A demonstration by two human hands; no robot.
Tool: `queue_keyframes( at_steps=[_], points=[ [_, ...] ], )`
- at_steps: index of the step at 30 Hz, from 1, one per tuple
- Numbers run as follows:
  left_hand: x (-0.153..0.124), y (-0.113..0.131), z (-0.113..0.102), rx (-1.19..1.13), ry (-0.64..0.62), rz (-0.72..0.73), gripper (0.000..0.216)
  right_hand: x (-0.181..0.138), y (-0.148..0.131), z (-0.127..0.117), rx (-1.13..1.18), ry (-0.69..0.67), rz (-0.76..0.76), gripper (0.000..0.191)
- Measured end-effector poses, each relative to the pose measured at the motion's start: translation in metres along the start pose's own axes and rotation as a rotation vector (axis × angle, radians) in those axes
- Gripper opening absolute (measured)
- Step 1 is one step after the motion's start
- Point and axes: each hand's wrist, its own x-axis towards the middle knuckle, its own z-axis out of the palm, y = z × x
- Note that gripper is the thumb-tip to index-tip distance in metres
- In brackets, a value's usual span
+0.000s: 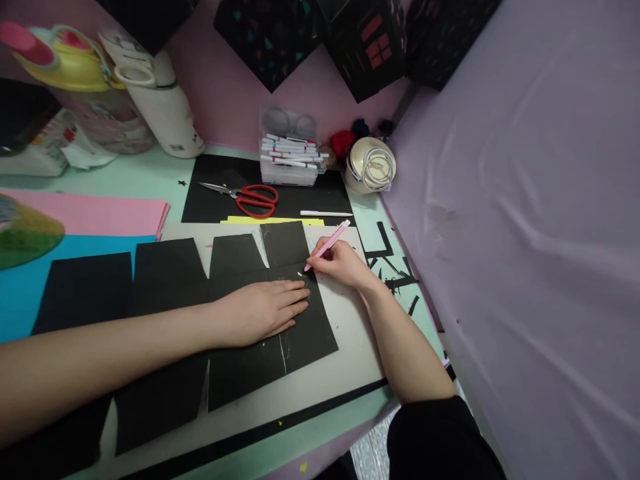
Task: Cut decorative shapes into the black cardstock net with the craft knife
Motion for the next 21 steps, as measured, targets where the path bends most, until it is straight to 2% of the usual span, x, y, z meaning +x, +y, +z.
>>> queue_keyframes(
  at_steps=[8, 21],
  points=[
    [0.001, 0.000, -0.003, 0.021, -0.027, -0.004, 0.033, 0.000, -0.004, 0.002, 0.023, 0.023, 0.018, 0.018],
    [0.001, -0.002, -0.002, 0.008, -0.019, 0.002, 0.034, 0.001, 0.007, 0.003, 0.050, 0.068, -0.014, 0.020]
  ],
)
